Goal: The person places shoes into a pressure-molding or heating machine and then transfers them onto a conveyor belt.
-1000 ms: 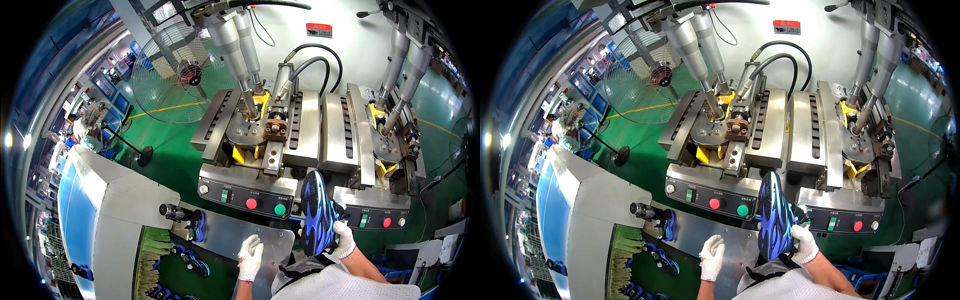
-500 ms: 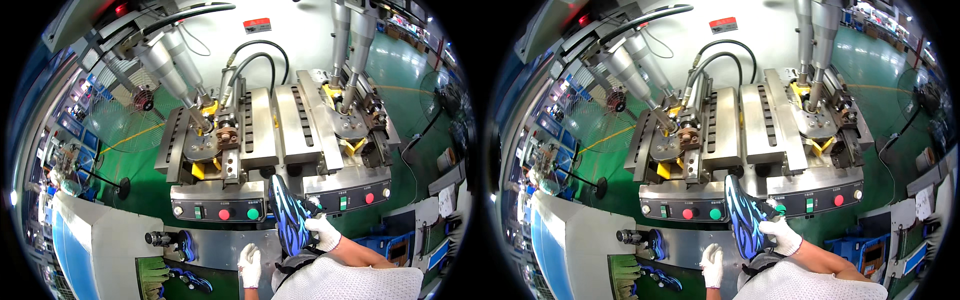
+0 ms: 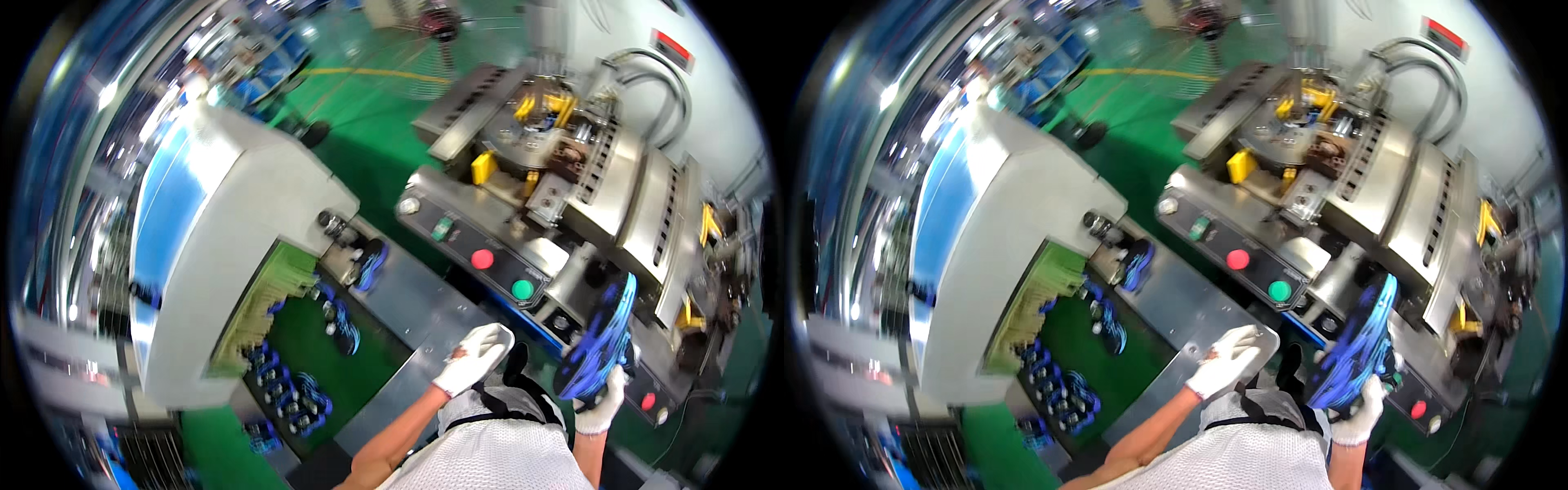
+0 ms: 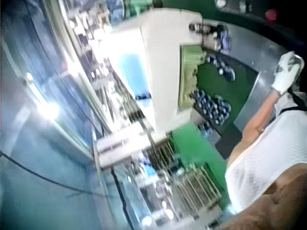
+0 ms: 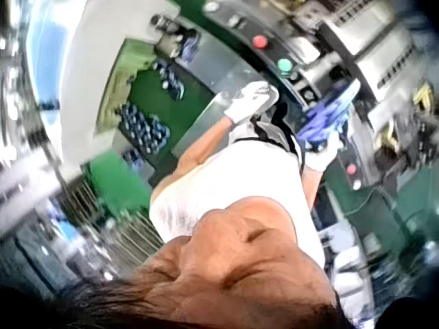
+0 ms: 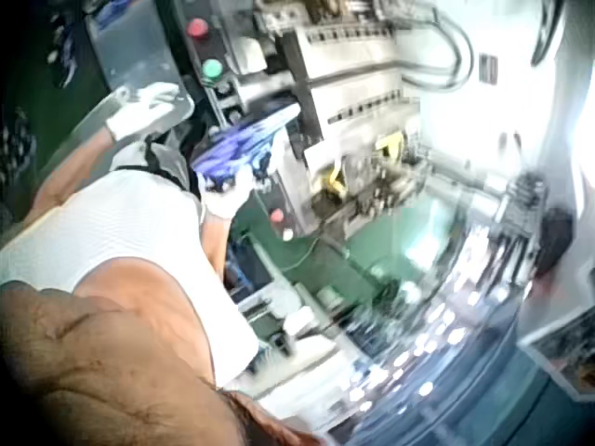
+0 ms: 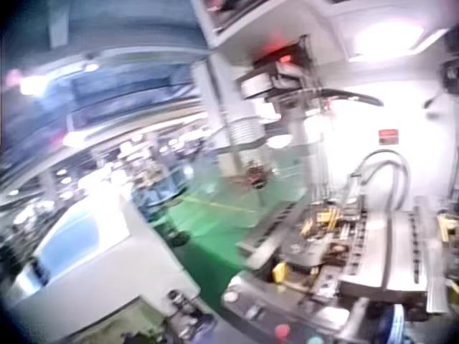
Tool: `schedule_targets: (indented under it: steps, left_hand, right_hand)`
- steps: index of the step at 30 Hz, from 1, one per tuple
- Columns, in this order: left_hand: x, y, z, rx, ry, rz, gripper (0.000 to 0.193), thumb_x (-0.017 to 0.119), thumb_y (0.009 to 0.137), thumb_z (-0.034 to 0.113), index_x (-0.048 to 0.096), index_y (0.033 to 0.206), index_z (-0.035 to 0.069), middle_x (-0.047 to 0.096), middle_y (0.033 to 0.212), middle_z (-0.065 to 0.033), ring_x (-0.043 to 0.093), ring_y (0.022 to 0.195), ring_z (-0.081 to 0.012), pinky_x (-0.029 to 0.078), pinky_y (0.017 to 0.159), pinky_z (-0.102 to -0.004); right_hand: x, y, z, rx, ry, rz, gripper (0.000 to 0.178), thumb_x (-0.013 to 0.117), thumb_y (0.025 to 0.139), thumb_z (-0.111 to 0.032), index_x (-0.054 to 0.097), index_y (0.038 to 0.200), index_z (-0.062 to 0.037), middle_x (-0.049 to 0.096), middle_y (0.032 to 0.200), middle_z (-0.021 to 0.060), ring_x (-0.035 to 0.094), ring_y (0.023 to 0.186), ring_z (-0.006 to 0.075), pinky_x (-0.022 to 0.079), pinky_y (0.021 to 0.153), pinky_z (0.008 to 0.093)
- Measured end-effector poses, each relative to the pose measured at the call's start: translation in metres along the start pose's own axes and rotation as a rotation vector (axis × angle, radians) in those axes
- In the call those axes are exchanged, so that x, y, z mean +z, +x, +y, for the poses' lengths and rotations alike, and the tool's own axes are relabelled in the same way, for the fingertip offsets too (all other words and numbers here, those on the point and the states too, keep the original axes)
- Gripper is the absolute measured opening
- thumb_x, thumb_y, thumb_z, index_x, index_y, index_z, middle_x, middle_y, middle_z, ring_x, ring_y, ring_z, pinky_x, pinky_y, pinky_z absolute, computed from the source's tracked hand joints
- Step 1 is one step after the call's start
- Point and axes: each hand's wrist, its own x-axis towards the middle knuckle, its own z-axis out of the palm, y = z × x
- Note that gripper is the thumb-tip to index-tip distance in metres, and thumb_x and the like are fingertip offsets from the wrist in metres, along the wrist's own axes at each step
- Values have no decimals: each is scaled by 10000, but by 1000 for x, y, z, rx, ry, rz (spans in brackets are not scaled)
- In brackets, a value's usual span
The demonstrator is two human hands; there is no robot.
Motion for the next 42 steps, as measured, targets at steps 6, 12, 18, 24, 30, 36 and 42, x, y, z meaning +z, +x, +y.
schedule_targets:
  steps: [6, 12, 18, 24, 30, 36, 42]
  left_hand:
    - [-12, -5, 8, 84, 121, 85, 543, 646, 985, 216, 495, 1458, -3, 547, 1443, -174, 585, 1319, -290, 469, 1114, -395]
    - [-38, 50, 36, 404, 422, 183, 557, 715, 936, 129, 516, 1432, -25, 564, 1425, -206, 589, 1297, -302, 477, 1110, -397]
    - [-76, 124, 144, 607, 525, 302, 475, 702, 943, 118, 579, 1379, -20, 608, 1387, -211, 580, 1291, -359, 445, 1114, -419]
    - [-72, 284, 152, 818, 741, 190, 446, 652, 983, 215, 586, 1374, 9, 599, 1397, -218, 563, 1302, -376, 434, 1118, -428]
    - [-57, 407, 132, 546, 810, 176, 571, 672, 939, 309, 557, 1374, -41, 546, 1419, -264, 523, 1324, -409, 414, 1121, -429]
    - [-27, 491, 111, 515, 1070, 418, 798, 743, 868, 406, 375, 1460, 18, 633, 1247, -321, 620, 1171, -457, 487, 983, -509]
    - [-25, 505, 176, 278, 895, 193, 743, 734, 859, 355, 391, 1411, -5, 619, 1253, -299, 619, 1148, -461, 501, 945, -524]
  right_hand:
    - [-23, -3, 10, 9, 0, 120, 592, 622, 980, -319, 448, 1456, -13, 630, 1308, 231, 662, 1167, 372, 566, 1008, 476]
    - [-14, 12, -7, 33, -142, 62, 608, 633, 956, -340, 502, 1373, 82, 669, 1244, 236, 704, 1076, 355, 595, 918, 449]
    - [11, 37, -22, 130, 58, 107, 567, 666, 896, -141, 484, 1370, 110, 684, 1179, 263, 724, 1026, 378, 636, 868, 477]
    - [-8, 48, -24, 81, 39, 172, 509, 610, 858, -71, 538, 1348, 48, 705, 1130, 145, 726, 893, 229, 636, 753, 390]
    - [-36, 54, -25, 159, -62, 352, 489, 633, 862, -54, 561, 1341, 14, 688, 1034, 77, 677, 787, 184, 593, 670, 341]
    - [-53, 55, -34, 225, -187, 484, 510, 659, 874, -34, 561, 1375, -25, 657, 979, 37, 622, 734, 160, 546, 626, 324]
    - [-50, 62, -40, 210, -224, 558, 539, 685, 887, -15, 562, 1409, -63, 625, 923, -4, 568, 682, 135, 499, 581, 307]
